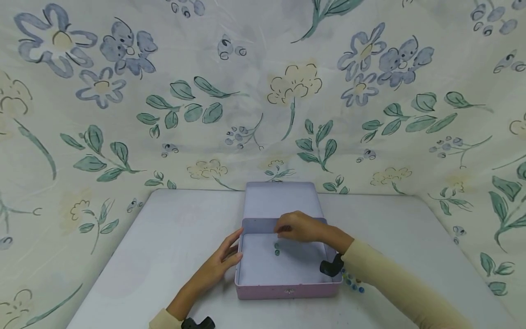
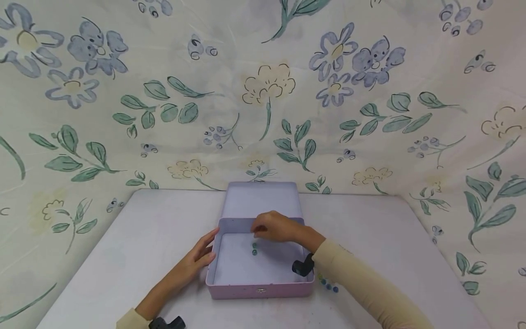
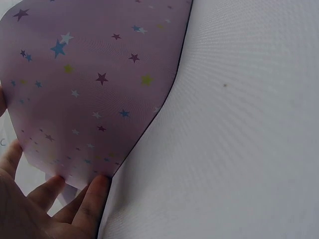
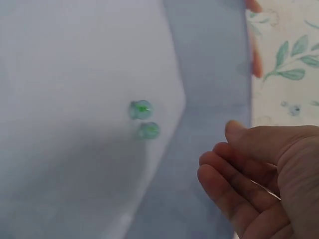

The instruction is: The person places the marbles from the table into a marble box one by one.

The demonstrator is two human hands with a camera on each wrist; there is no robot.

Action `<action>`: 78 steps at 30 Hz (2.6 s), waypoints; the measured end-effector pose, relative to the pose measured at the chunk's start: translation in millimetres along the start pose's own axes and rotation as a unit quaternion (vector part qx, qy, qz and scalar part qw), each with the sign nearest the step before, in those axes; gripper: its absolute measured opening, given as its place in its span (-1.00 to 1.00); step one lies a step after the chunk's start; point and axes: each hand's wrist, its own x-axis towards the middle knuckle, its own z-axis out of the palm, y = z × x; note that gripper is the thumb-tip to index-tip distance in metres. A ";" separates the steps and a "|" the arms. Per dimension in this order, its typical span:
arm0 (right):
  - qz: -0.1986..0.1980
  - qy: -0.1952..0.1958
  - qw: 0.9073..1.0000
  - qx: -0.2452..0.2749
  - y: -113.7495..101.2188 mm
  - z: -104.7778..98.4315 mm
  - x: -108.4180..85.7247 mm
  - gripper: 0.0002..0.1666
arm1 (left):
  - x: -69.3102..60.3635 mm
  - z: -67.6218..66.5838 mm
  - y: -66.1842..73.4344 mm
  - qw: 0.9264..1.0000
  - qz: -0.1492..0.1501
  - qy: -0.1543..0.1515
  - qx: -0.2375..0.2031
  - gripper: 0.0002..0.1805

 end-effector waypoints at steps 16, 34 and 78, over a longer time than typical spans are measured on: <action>-0.002 0.046 0.999 0.012 -10.0 -52.5 -50.6 -0.79 | -0.2 -1.2 0.6 1.000 -0.002 -0.002 -0.008 -0.30; 0.042 0.083 0.996 0.006 2.8 -68.8 -110.7 -0.78 | 1.3 -1.3 -0.7 1.000 0.003 -0.002 -0.004 -0.31; 0.130 0.081 0.984 0.095 38.3 -1.8 -187.4 -0.73 | 1.8 -1.9 -3.9 1.000 0.007 -0.004 0.004 -0.31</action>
